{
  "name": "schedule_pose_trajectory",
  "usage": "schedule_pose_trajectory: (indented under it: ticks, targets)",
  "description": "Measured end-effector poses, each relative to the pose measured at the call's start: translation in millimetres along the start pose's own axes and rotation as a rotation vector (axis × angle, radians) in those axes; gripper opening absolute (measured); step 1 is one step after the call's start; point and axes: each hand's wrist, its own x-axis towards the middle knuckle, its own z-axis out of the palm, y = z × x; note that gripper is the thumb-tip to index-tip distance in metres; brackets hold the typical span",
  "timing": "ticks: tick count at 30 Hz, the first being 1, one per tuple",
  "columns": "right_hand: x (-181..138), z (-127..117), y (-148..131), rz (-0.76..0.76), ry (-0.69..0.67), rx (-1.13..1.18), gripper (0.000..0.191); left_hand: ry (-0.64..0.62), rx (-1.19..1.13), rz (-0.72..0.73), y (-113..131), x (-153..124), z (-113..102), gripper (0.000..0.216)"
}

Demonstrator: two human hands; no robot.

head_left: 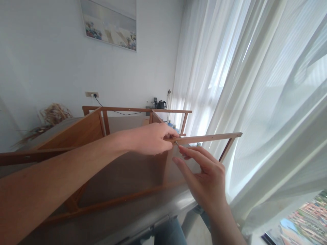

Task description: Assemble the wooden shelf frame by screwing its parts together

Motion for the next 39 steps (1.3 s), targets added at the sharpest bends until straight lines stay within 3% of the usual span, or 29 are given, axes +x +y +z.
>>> schedule_pose_trajectory:
  ticks: [8, 14, 19, 30, 39]
  targets:
    - [2, 6, -4, 0.042, 0.074, 0.006, 0.014, -0.026, -0.044, -0.019, -2, 0, 0, 0.056]
    - [2, 11, 0, 0.234, 0.094, 0.267, 0.016, -0.023, -0.043, 0.002, 0, 0, 1, 0.050]
    - [1, 14, 2, 0.248, 0.119, 0.389, 0.015, -0.021, -0.033, -0.005, -1, 0, 1, 0.055]
    - [-8, 5, 16, -0.058, 0.118, 0.052, 0.031, -0.016, -0.016, -0.002, -1, 0, 1, 0.055]
    - [-1, 1, 9, -0.013, 0.145, -0.071, 0.007, -0.025, -0.042, -0.027, -1, 0, 0, 0.055]
